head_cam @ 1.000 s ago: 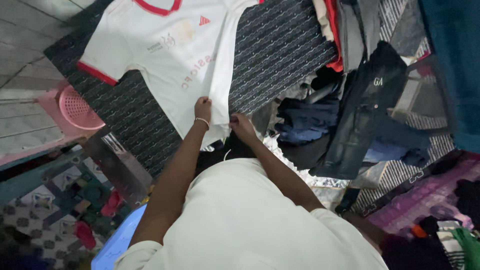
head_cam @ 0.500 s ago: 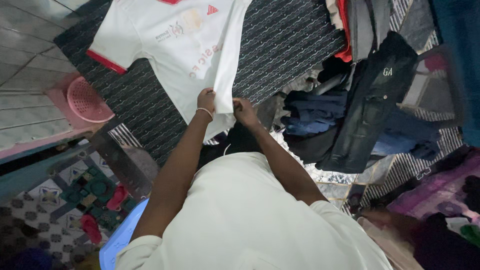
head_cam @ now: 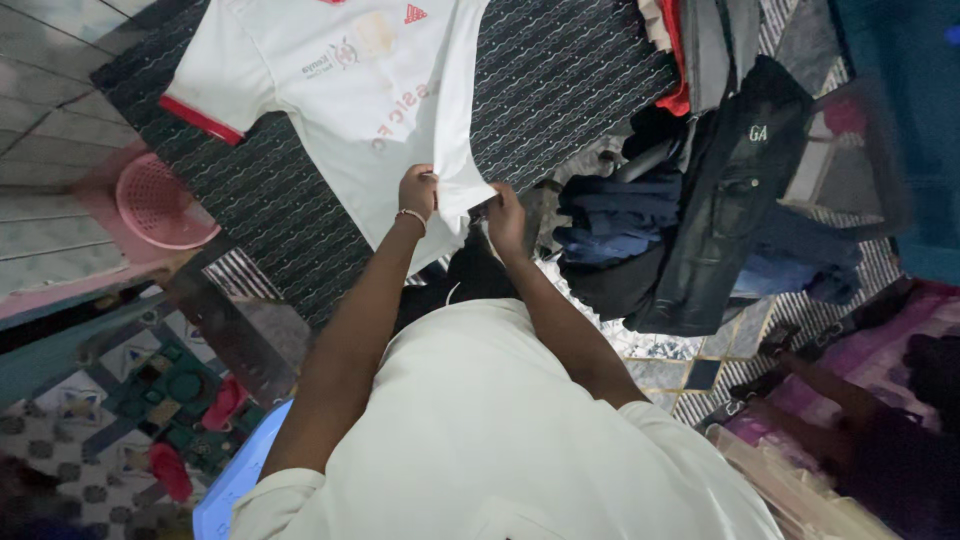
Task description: The person folds several items of clothing, including a white jersey and a blue cloth, by hand on a dark table surface and then places them one at a time onto a white shelf.
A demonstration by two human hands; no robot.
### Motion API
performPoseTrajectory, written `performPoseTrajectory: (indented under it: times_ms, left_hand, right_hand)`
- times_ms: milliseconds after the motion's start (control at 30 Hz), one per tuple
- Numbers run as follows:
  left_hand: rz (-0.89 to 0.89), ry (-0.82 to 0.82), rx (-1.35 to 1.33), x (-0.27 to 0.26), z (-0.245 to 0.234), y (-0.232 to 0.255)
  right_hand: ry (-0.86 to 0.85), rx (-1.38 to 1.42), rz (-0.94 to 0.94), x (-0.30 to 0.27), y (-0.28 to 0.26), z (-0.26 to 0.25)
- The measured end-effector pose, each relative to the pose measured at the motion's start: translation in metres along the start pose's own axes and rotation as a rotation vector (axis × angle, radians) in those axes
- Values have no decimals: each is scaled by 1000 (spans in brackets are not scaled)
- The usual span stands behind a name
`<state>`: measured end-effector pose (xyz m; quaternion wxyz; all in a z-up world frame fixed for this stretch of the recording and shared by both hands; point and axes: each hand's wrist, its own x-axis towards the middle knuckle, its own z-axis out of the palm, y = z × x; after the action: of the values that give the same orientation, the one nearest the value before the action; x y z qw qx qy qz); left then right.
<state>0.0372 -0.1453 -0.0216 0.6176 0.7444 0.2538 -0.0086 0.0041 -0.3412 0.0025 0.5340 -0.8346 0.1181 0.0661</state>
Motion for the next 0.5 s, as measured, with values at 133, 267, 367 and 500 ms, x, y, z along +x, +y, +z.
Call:
performPoseTrajectory:
  times_ms: [133,267,367,500]
  left_hand:
    - [212,-79,350,-28,-7,-23]
    - [420,-158,914,-83,-45,-55]
    - [433,-294,1051,-115,-70,-50]
    - [434,-270,1068,-142,-87,-43]
  right_hand:
    - [38,658,-188,22,8,-41]
    - [224,1027,-21,40,30,-109]
    - [226,653,66,44,38,-126]
    - [106,114,151,47,44,-125]
